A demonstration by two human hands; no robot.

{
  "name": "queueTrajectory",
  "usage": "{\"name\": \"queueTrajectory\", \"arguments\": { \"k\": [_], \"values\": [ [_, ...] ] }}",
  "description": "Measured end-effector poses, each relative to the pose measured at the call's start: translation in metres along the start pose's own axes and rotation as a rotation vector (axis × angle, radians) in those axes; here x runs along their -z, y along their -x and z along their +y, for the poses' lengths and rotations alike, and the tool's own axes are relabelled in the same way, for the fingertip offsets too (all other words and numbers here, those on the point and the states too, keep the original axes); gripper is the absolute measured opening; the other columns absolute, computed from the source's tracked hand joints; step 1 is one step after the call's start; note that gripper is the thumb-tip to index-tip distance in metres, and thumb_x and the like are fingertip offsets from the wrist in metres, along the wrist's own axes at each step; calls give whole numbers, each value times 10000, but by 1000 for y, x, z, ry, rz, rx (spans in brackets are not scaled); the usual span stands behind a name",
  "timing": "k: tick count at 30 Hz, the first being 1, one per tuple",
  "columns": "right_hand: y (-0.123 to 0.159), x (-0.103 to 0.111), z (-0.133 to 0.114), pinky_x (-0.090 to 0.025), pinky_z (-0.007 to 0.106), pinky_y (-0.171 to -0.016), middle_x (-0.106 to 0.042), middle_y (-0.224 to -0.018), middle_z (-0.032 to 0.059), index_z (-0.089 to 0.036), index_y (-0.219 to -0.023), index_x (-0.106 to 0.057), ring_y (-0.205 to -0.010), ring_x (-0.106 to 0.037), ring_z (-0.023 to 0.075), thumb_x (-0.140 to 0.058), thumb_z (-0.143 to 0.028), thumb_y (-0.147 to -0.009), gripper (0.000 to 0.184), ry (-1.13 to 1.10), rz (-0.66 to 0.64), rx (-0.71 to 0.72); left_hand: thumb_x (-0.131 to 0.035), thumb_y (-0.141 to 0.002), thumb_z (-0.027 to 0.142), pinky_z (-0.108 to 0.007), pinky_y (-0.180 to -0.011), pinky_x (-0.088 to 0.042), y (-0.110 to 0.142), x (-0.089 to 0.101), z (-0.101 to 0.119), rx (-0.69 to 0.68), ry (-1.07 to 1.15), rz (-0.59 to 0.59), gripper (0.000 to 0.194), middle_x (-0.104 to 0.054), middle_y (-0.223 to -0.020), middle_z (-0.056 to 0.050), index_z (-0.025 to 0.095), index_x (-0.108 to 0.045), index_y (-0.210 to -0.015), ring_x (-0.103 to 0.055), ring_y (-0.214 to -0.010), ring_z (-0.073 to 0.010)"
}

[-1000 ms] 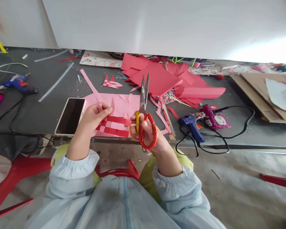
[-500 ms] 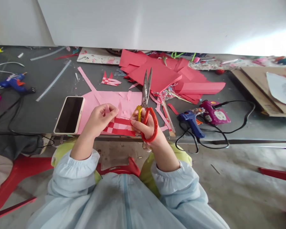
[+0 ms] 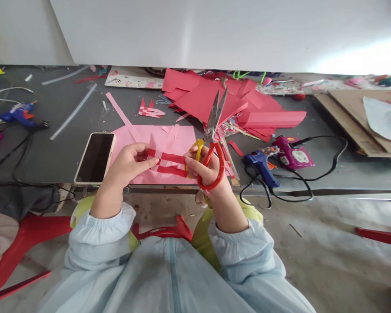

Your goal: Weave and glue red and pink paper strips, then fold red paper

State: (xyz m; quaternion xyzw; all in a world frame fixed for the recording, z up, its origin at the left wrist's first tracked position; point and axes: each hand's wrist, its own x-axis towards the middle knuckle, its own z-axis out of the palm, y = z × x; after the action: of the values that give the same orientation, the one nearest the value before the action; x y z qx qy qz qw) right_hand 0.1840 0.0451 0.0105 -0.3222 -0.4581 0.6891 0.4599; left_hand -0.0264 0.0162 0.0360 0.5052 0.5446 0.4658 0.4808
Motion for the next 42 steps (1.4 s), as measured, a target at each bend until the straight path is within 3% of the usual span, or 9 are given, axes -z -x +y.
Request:
{"name": "queueTrajectory", "arguments": {
  "k": [3,6,11,15,20,25,30,37,42],
  "values": [
    [-1,0,-1,-286,234,-452,-606,-807,-39,-232,-921,-449,-475,-370,30,-780,-360,-756,391,-13,77,39,-816,-693,345,-318,-772,-568,-1,3,-4,-195,-103,101,178,-720,-807,-38,204,-744,-774,-669,-766,-165],
    [-2,0,-2,-298,242,-444,-634,-871,-28,-242,-893,-446,-455,-365,22,-794,-404,-742,413,-54,183,87,-756,-776,426,-410,-983,-537,-4,6,-8,-566,-284,223,155,-724,-1016,-51,271,-769,-785,-659,-1032,-215],
    [-3,-1,-3,-265,246,-431,-459,-535,-96,-255,-843,-452,-412,-329,58,-757,-538,-767,424,-60,94,84,-683,-819,369,-487,-1057,-491,-2,6,-13,-948,-635,419,122,-694,-1094,3,368,-758,-722,-578,-1191,-243],
    [-2,-3,-3,-232,250,-421,-375,-446,-112,-268,-745,-376,-387,-305,67,-753,-681,-686,563,-50,-71,33,-671,-803,356,-486,-1004,-498,3,3,-16,-992,-821,391,121,-701,-943,-5,391,-751,-719,-606,-1084,-245],
    [-2,-2,-1,-242,233,-427,-387,-477,-133,-260,-803,-387,-399,-299,51,-830,-560,-671,551,-37,-35,17,-655,-816,474,-457,-969,-502,3,-1,-18,-943,-834,354,189,-675,-859,-30,345,-742,-707,-606,-1021,-241],
    [-2,0,2,-247,238,-411,-394,-469,-106,-243,-720,-383,-403,-331,53,-790,-591,-718,536,1,-69,-33,-642,-847,422,-422,-917,-529,3,-4,-20,-1129,-855,489,193,-673,-846,-27,359,-736,-690,-613,-969,-224],
    [0,-1,4,-234,214,-383,-463,-540,-107,-232,-894,-491,-379,-347,48,-792,-615,-703,524,-45,-137,-87,-659,-831,443,-472,-943,-530,3,-2,-29,-1061,-862,605,178,-694,-930,-42,344,-733,-703,-611,-1054,-259],
    [-4,0,0,-238,235,-394,-343,-433,-87,-223,-609,-420,-387,-287,46,-757,-647,-719,553,-68,-100,-34,-723,-792,376,-445,-881,-571,2,-9,-22,-1028,-795,363,76,-727,-855,-15,378,-744,-719,-645,-973,-241],
    [-6,3,-8,-244,218,-403,-589,-639,-46,-220,-783,-486,-413,-312,24,-859,-389,-651,431,-136,-6,-52,-691,-816,392,-460,-904,-586,2,-14,-20,-909,-778,201,90,-742,-897,-17,352,-757,-769,-672,-995,-234]
  ]
}}
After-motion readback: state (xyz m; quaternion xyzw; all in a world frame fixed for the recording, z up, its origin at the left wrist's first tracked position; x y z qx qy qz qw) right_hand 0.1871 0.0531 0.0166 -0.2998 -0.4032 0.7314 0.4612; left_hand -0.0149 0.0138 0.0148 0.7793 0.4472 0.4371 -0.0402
